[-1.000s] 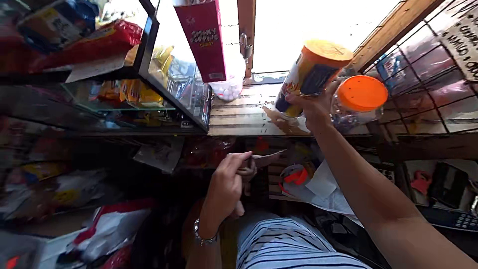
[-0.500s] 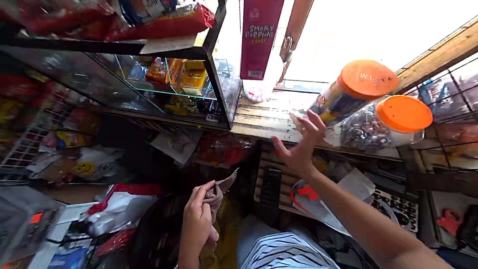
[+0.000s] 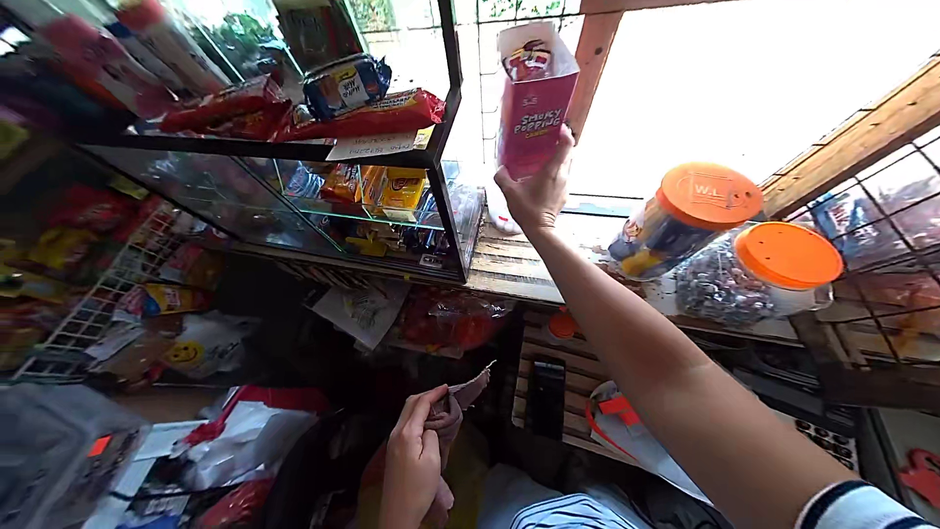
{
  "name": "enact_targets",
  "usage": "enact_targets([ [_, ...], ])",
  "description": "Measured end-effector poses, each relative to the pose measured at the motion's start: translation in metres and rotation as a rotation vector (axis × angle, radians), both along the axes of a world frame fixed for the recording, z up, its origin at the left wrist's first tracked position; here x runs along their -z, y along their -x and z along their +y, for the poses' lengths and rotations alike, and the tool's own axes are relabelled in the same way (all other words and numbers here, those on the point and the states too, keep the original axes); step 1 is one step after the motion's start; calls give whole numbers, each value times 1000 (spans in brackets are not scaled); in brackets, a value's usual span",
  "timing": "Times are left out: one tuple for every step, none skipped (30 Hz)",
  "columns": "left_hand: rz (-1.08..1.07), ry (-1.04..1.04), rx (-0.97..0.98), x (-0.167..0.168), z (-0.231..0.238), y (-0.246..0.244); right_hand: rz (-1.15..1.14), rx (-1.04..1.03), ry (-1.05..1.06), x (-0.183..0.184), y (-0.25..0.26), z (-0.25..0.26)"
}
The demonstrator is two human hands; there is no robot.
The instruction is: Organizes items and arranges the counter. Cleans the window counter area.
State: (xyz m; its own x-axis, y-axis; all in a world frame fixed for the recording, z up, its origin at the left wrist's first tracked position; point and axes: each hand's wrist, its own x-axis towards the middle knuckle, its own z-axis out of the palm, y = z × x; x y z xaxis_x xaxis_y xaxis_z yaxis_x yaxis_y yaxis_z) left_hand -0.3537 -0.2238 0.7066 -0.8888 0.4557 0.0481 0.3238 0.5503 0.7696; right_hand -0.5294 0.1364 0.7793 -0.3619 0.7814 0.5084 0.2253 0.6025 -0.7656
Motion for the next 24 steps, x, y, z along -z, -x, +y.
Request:
enact_targets([
  [-13, 8, -12, 2, -3, -1, -12, -12, 4, 5, -1, 1],
  [-26, 16, -19, 3, -4, -2, -20, -28, 30, 11, -1, 3],
  [-32, 25, -23, 3, -5, -2, -18, -23, 67, 19, 0, 4],
  [-31, 29, -21, 3, -4, -2, 2, -6, 99, 28, 4, 5],
  [-29, 25, -16, 2, -2, 0, 28, 0, 125, 36, 7, 6],
  [-29, 16, -12, 1, 1, 1, 46, -5, 140, 41, 10, 6],
  [-29, 2, -8, -1, 4, 2, 55, -16, 140, 44, 14, 7],
  [-29, -14, 3, -3, 8, 4, 40, -28, 147, 45, 15, 8],
  [-26, -36, 22, -3, 12, 5, -7, -39, 178, 42, 15, 8],
  [-25, -60, 47, -3, 16, 7, -49, -43, 206, 38, 14, 10],
  [-34, -79, 73, -3, 21, 8, -64, -44, 217, 36, 13, 12],
  [-64, -97, 99, -4, 25, 10, -68, -49, 225, 35, 11, 14],
  [-101, -116, 123, -5, 30, 11, -69, -57, 226, 35, 5, 15],
  [-123, -132, 145, -5, 36, 12, -67, -73, 228, 35, -2, 16],
  [-119, -141, 159, -6, 43, 14, -61, -89, 227, 35, -12, 16],
  [-87, -135, 162, -8, 52, 17, -51, -103, 223, 35, -25, 16],
  [-29, -116, 151, -12, 62, 19, -25, -116, 215, 36, -39, 17],
  [41, -88, 131, -17, 75, 22, 4, -127, 215, 37, -54, 18],
  [131, -54, 110, -23, 91, 28, 18, -131, 218, 36, -69, 19],
  [228, -19, 92, -29, 108, 35, 18, -122, 215, 35, -84, 20],
  [328, 15, 71, -34, 128, 45, 12, -101, 201, 35, -98, 21],
  [429, 36, 52, -38, 150, 59, -16, -80, 192, 36, -111, 21],
  [516, 53, 39, -40, 174, 74, -49, -64, 198, 38, -122, 19],
  [581, 80, 43, -41, 199, 92, -70, -65, 226, 40, -132, 16],
])
